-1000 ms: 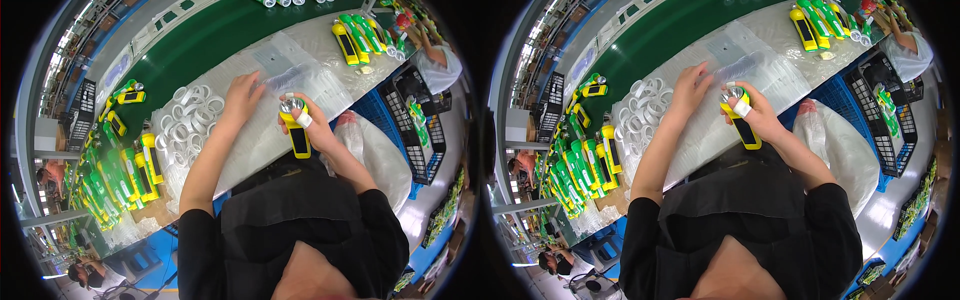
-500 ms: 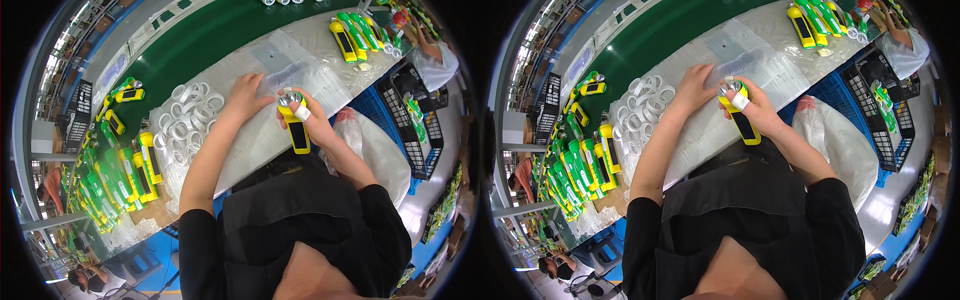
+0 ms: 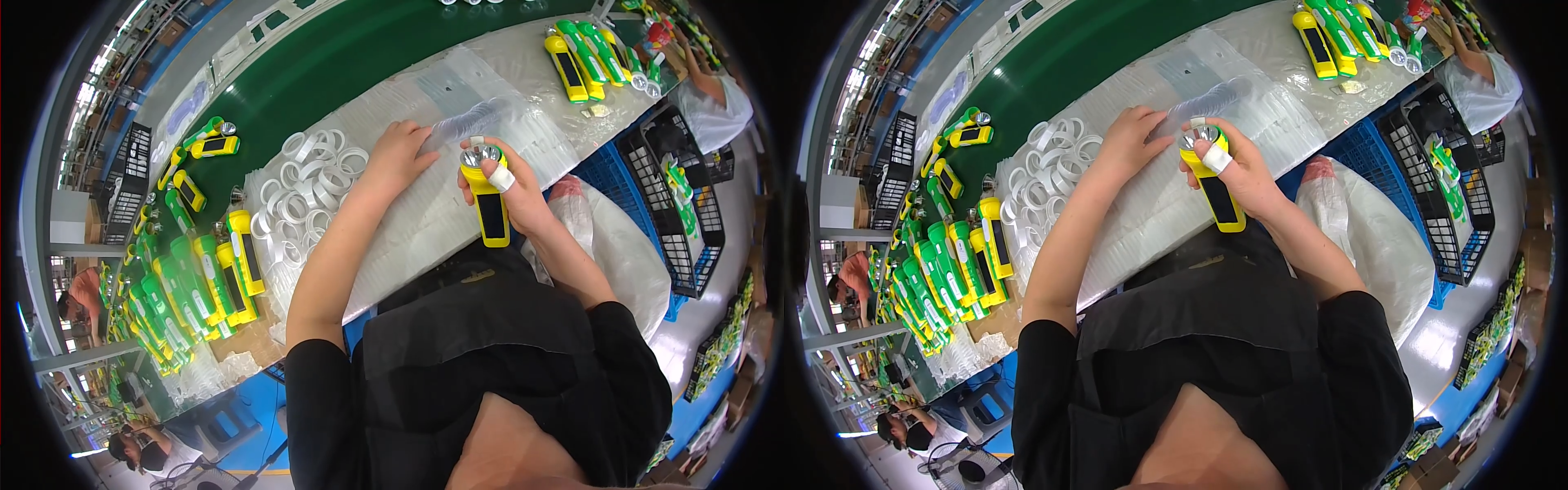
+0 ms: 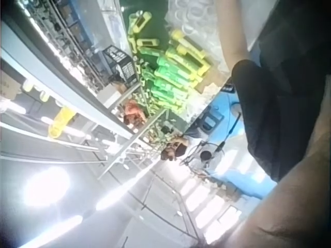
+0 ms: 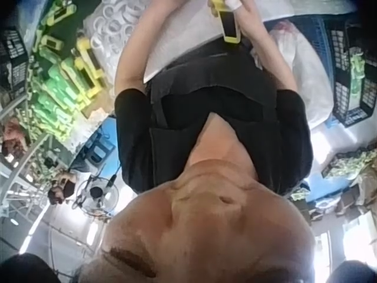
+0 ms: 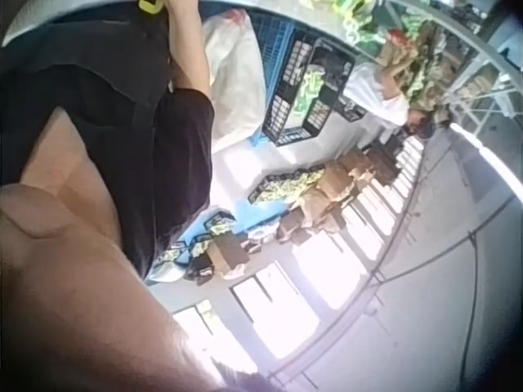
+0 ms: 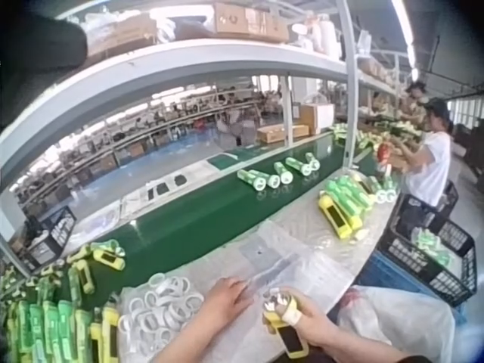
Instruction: Assembling the heads and plastic rings onto flashlight bodies on a factory production line.
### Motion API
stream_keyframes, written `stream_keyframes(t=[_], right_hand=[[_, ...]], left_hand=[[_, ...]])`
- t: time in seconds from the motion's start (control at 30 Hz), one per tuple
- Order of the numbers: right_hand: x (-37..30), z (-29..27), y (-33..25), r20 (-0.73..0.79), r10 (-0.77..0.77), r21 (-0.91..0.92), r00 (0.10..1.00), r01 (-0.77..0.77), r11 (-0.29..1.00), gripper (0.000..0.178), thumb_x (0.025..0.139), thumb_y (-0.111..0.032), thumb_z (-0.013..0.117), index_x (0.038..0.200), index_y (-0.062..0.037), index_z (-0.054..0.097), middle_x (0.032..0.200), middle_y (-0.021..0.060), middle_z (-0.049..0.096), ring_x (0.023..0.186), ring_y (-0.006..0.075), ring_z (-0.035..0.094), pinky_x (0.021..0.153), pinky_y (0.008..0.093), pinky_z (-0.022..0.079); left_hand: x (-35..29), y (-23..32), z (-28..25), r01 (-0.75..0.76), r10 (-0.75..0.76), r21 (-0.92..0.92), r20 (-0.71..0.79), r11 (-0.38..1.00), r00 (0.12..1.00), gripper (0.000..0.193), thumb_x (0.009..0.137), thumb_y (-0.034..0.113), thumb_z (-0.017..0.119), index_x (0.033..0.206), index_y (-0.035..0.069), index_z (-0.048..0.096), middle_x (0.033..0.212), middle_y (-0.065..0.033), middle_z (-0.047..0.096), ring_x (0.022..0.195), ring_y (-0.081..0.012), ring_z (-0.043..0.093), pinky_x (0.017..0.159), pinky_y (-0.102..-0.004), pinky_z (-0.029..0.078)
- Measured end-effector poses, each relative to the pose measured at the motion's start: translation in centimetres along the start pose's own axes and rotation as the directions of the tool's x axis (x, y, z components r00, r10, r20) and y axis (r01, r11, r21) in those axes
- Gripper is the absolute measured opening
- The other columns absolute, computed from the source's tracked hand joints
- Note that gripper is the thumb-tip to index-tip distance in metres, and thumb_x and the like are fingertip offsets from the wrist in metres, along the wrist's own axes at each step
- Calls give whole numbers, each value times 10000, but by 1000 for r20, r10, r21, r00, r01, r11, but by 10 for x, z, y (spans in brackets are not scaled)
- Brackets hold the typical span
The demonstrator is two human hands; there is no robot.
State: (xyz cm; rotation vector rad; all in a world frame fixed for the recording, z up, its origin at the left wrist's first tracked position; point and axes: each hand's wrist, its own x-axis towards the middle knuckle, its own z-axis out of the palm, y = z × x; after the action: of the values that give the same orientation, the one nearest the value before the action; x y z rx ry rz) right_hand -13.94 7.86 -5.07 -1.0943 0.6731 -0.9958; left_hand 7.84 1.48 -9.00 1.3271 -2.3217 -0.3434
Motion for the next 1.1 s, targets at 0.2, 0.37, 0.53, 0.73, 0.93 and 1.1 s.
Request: stream_keyframes(t=[0.2,0.37,0.53,0.73,0.93,1.1], right_hand=[[-3,6,0,86,1,-45,996,3,999,545,940,-419,595,1264,-2,459,897,115,600,745,182,595,683,304,479],[0,23,-1,233,-15,-23,972,21,1000,472,948,-357,602,1244,-13,469,907,85,607,734,156,603,673,288,491],[3,39,5,311,87,-66,946,-69,995,358,960,-269,597,1203,-30,490,893,74,597,730,147,613,662,276,502],[10,55,8,259,164,33,952,-178,983,352,984,-327,541,1188,-46,486,902,93,593,747,167,621,666,295,506],[49,41,6,266,-38,57,963,24,998,591,885,-483,636,1248,-51,459,831,126,598,699,190,594,626,310,481],[69,47,5,222,-184,-98,958,209,973,506,919,-403,608,1230,-28,470,815,109,588,688,160,567,646,292,469]], left_hand=[[-20,62,-43,-185,20,-599,-271,779,962,400,832,110,684,1221,37,630,1047,-114,573,961,-211,567,854,-328,475],[-51,74,-50,-297,175,-353,-340,887,924,370,890,73,554,1253,44,621,1128,-134,528,1014,-259,538,902,-355,434],[-70,74,-40,-367,199,-294,-472,883,859,332,870,108,522,1167,26,644,1128,-133,572,1030,-316,521,907,-420,403],[-68,66,-40,-314,151,-238,-525,919,837,308,939,139,403,1048,10,660,1202,-157,559,1105,-319,505,955,-416,405],[-56,24,-69,-140,-48,-335,-498,932,866,444,927,245,557,1327,55,539,1339,-161,526,1208,-337,479,983,-420,399],[-54,-28,-92,23,-203,492,316,870,927,563,792,296,727,1317,167,568,1242,-107,572,1159,-320,502,974,-411,395]])
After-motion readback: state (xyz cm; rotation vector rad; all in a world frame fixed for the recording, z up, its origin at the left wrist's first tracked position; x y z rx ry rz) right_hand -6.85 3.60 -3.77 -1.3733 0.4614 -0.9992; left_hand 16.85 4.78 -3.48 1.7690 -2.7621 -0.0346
